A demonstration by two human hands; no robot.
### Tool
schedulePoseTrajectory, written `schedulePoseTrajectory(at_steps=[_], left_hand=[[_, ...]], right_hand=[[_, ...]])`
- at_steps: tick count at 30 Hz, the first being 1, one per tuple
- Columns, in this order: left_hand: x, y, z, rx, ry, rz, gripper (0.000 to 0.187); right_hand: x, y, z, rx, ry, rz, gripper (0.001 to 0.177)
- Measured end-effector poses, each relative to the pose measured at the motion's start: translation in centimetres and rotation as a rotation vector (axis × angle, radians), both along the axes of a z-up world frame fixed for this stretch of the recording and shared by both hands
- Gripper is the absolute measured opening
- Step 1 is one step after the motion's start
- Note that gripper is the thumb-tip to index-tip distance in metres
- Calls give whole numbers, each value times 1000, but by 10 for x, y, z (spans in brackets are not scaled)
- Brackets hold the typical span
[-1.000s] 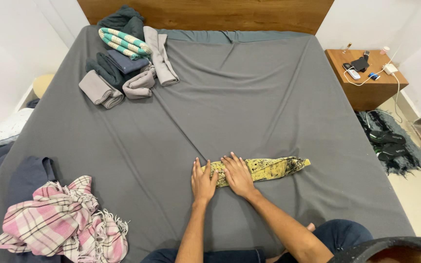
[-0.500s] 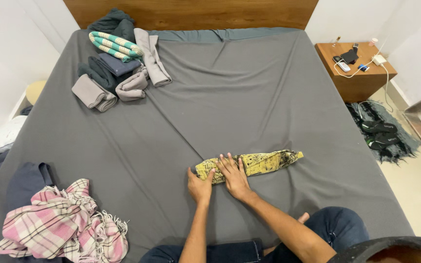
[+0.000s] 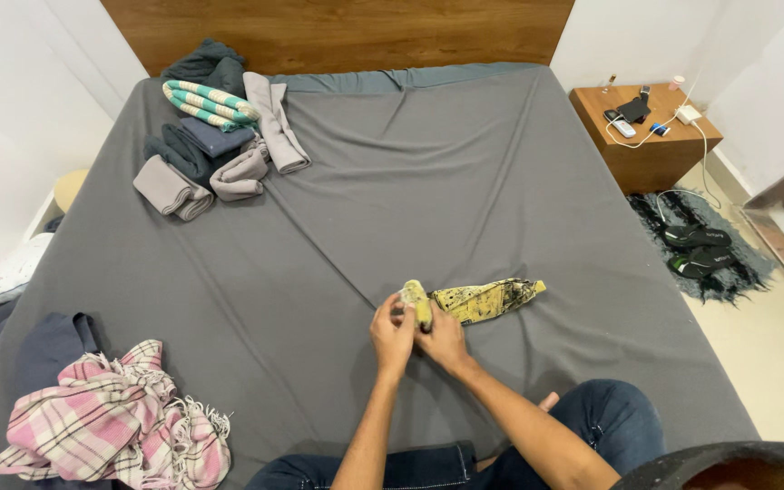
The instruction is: The person folds several garments on a bed, including a patterned cloth, a blue shirt, and a pink plaid blanket. Each item is smoothed, folded into a compact shape, and placed in a growing stack.
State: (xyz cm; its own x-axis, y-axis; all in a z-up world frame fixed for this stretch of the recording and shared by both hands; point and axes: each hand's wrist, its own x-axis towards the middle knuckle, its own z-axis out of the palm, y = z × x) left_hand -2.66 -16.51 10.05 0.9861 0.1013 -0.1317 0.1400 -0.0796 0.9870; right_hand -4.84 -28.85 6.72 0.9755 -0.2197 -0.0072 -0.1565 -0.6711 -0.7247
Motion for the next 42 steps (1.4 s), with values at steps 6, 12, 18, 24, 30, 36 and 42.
schedulePoseTrajectory(at_steps=[6, 12, 18, 24, 30, 36, 42], left_hand=[[6, -34, -11, 245, -399, -309, 34], [22, -66, -44, 462, -435, -436, 75], [30, -104, -44, 594, -429, -539, 78], [21, -143, -22, 754, -340, -517, 72], [13, -140, -13, 961, -305, -572, 69], [16, -146, -30, 1027, -328, -582, 78], [34, -163, -28, 969, 7, -667, 82]], right_hand=[[13, -47, -66, 691, -264, -271, 39], [9, -78, -82, 1263, -223, -588, 40], [7, -114, -73, 1330, -348, -741, 42], [11, -133, -55, 1172, -296, -988, 41], [1, -123, 10, -115, -519, -938, 56], [37, -146, 47, -389, -393, -72, 28], [41, -189, 23, -613, 61, -21, 32]])
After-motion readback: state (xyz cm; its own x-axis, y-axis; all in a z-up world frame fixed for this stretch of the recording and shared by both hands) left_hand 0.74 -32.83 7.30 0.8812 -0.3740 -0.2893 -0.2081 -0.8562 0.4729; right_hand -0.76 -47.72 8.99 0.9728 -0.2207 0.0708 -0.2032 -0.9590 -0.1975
